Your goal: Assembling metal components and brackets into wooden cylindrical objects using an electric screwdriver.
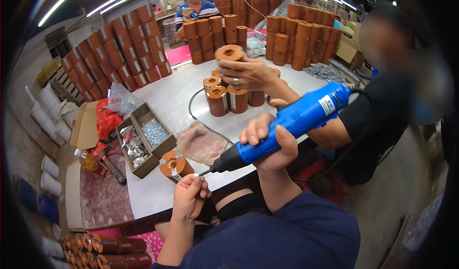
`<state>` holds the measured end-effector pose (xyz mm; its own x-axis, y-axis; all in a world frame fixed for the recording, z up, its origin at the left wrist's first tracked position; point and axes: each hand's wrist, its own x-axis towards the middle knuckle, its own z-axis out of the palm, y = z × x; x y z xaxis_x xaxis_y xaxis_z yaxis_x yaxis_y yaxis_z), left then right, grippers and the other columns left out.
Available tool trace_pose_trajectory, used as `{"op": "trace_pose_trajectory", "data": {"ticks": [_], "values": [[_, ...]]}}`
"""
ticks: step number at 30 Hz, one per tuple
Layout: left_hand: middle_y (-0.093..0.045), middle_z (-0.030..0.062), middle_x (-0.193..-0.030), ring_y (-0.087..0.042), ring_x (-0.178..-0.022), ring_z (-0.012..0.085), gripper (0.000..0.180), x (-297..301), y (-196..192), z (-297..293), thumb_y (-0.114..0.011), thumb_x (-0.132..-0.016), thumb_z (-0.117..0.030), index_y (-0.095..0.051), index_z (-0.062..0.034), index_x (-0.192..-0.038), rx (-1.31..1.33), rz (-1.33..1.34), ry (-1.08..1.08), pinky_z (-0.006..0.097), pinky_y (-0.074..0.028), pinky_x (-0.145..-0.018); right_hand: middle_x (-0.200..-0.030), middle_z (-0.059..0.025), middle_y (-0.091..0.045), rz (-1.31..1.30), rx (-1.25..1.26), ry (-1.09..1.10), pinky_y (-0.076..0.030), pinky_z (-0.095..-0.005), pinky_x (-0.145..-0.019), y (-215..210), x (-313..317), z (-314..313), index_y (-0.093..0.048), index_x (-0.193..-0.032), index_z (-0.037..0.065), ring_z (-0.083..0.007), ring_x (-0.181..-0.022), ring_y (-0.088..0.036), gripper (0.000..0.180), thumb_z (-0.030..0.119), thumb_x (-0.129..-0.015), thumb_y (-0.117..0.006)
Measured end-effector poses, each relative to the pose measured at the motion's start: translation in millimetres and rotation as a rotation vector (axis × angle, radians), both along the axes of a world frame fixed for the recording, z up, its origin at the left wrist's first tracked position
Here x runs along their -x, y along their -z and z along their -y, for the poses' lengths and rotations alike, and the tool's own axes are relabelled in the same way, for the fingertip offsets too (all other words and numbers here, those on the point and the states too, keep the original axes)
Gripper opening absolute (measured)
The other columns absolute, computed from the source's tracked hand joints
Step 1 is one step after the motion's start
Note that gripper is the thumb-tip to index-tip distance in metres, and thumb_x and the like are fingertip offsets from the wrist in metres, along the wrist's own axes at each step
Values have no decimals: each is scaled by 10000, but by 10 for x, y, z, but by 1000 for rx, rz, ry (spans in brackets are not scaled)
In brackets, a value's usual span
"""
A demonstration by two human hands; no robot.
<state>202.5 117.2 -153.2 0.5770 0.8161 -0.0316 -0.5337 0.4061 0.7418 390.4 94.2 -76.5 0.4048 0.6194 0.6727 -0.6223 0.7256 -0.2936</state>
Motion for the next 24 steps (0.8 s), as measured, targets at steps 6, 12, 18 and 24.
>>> {"op": "trace_pose_trajectory", "data": {"ticks": [6, 12, 18, 24], "values": [[-587, 69, -747, -537, -601, 123, 82, 24, 7, 9, -575, -787, -46, -578, -48, -869, 92, 105, -31, 284, -447, -608, -671, -73, -462, 40, -10, 9, -451, -357, -634, -17, 33, -17, -255, -1188, 48, -180, -599, -502, 489, 191, -771, -465], [-586, 35, -756, -514, -599, 100, 105, 42, 18, 15, -587, -786, -87, -578, -71, -889, 11, 50, -55, 269, -412, -596, -695, -119, -497, 38, -98, -115, -456, -372, -645, -10, 60, -50, -230, -1191, 33, -211, -607, -526, 497, 77, -765, -483], [-599, 101, -773, -568, -653, 167, 69, 82, 48, -1, -551, -810, -48, -582, -25, -867, -9, 109, -51, 278, -470, -619, -673, -106, -489, 101, -71, -71, -462, -369, -629, -17, 97, -48, -238, -1177, 25, -206, -598, -525, 511, 118, -748, -499], [-603, 105, -769, -583, -655, 151, 82, 120, 8, 37, -536, -824, -57, -563, 6, -869, -92, -86, -102, 241, -481, -625, -652, -97, -480, 173, -47, -63, -464, -363, -605, -54, 117, -41, -238, -1186, 16, -205, -573, -522, 552, 151, -730, -518]]}}
